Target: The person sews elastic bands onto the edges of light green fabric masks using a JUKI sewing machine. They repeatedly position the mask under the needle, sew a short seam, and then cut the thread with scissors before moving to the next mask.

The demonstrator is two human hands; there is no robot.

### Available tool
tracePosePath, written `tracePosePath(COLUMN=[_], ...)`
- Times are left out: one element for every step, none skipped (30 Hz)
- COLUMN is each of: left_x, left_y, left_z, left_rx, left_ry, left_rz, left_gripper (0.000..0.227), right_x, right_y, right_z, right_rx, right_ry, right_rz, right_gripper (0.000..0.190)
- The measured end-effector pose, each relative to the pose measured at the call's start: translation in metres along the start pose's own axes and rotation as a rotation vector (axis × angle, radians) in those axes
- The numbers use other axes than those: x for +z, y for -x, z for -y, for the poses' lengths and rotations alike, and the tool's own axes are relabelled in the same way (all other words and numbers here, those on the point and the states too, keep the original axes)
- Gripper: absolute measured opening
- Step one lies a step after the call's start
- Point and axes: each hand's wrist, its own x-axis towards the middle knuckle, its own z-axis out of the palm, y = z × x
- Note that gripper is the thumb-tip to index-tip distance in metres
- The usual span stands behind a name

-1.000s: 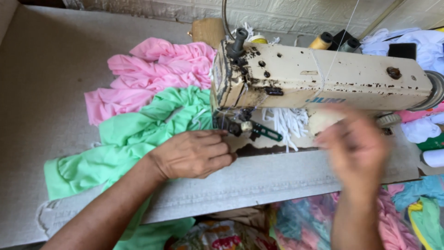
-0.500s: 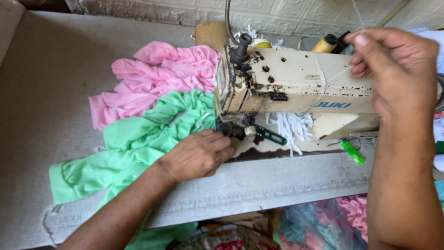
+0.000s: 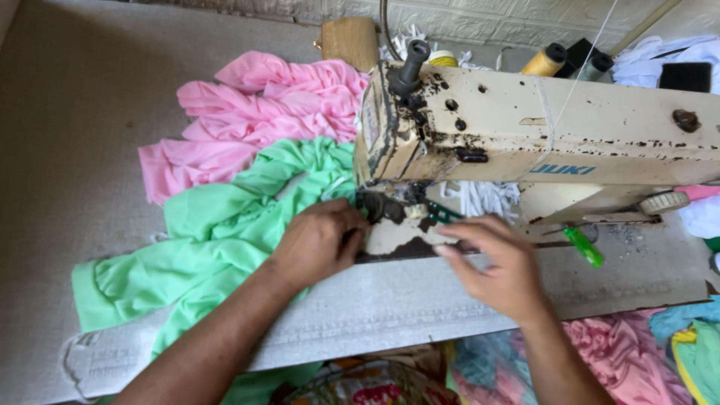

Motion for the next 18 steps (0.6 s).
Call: tracePosePath(left_x=[-0.001,-0.001,-0.001,-0.001,-0.001,-0.002,-0.003,-0.005,-0.006,-0.009,-0.011,-0.013,-0.014,-0.014,-0.014,-0.015,-0.015,-0.016], left_y=[0.000,0.001,0.001,0.001,0.002,0.001,0.002,0.003,0.003,0.003,0.003,0.003,0.002,0.002,0.002,0.002,0.003,0.002], left_z=[-0.001,-0.002,-0.003,-0.005,-0.008,-0.011,-0.010,-0.009,-0.009,-0.009,-0.009,-0.010,-0.009,-0.009,-0.008,-0.009,-0.010,-0.012], left_rx=[-0.004,-0.067,-0.130,-0.133,-0.130,-0.126,-0.127,-0.109,-0.090,-0.090,-0.084,-0.078,-0.078,-0.061,-0.044,-0.047,-0.041,-0.030], left_ry=[0.000,0.014,0.027,0.029,0.011,-0.008,-0.008,-0.002,0.003,0.003,0.009,0.018,0.019,0.054,0.089,0.092,0.096,0.099], left_rz=[0.001,-0.012,-0.024,-0.025,-0.042,-0.059,-0.060,-0.074,-0.088,-0.085,-0.115,-0.144,-0.140,-0.149,-0.159,-0.155,-0.152,-0.150], left_gripper=[0.011,0.012,0.012,0.012,0.013,0.013,0.013,0.013,0.013,0.013,0.013,0.013,0.013,0.014,0.015,0.015,0.015,0.016], right_x=[0.007,0.013,0.019,0.024,0.028,0.032,0.033,0.034,0.035,0.036,0.037,0.037,0.035,0.032,0.029,0.031,0.032,0.033], right_y=[-0.003,-0.006,-0.008,-0.009,-0.009,-0.010,-0.010,-0.011,-0.011,-0.011,-0.010,-0.009,-0.008,-0.006,-0.004,-0.004,-0.003,-0.003], right_z=[-0.012,-0.024,-0.036,-0.047,-0.059,-0.070,-0.073,-0.076,-0.079,-0.082,-0.085,-0.088,-0.076,-0.064,-0.052,-0.039,-0.027,-0.014], right_rx=[0.001,-0.052,-0.106,-0.106,-0.127,-0.148,-0.149,-0.188,-0.227,-0.225,-0.177,-0.127,-0.123,0.092,0.304,0.309,0.336,0.361], right_ry=[-0.003,0.097,0.197,0.197,0.268,0.339,0.339,0.434,0.529,0.529,0.564,0.601,0.601,0.449,0.293,0.293,0.262,0.230], right_rz=[0.003,0.013,0.023,0.027,0.044,0.060,0.061,0.072,0.083,0.083,0.051,0.019,0.020,0.091,0.160,0.163,0.218,0.268], right_gripper=[0.025,0.029,0.033,0.033,0.032,0.031,0.031,0.026,0.022,0.022,0.017,0.015,0.015,0.019,0.022,0.022,0.023,0.025])
